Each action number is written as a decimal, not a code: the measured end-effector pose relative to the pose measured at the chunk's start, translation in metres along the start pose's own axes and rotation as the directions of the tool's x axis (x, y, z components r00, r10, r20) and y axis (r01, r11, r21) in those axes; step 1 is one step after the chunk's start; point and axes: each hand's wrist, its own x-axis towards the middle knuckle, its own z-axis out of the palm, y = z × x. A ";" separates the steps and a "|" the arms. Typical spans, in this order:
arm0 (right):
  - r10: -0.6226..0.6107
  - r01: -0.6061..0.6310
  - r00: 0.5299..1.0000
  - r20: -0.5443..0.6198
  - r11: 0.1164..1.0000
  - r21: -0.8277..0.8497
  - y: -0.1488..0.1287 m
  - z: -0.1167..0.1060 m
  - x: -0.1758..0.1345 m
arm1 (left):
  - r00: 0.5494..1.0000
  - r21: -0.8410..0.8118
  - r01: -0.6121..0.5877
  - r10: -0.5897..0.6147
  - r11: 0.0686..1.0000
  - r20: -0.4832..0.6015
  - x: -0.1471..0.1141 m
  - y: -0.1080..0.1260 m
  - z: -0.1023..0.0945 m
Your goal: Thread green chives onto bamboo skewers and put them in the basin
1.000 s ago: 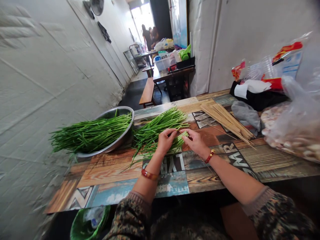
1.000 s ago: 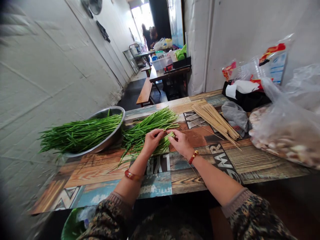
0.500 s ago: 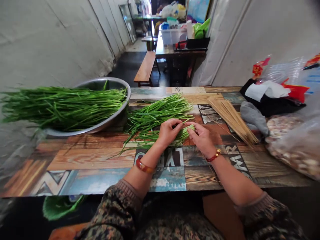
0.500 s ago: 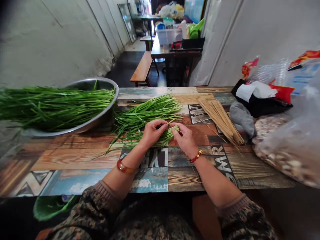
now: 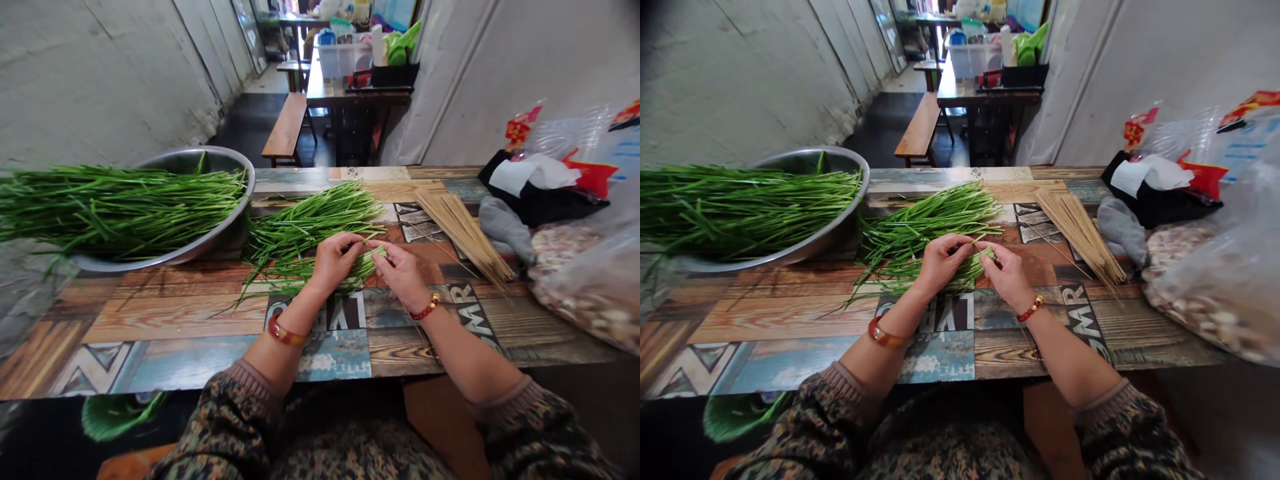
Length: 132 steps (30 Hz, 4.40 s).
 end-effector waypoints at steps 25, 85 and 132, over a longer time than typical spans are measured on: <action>-0.025 0.024 1.000 -0.019 1.000 -0.017 0.003 0.002 0.002 | 0.992 0.225 -0.104 0.087 0.969 0.088 -0.004 0.005 -0.006; -0.109 0.121 0.991 0.079 0.977 -0.174 0.016 0.002 0.004 | 0.947 0.729 -0.285 0.064 0.622 0.316 0.005 0.000 -0.022; -0.064 0.064 0.998 0.002 0.998 -0.030 0.002 0.000 0.000 | 1.000 0.008 -0.027 0.027 1.000 -0.002 0.003 0.002 -0.003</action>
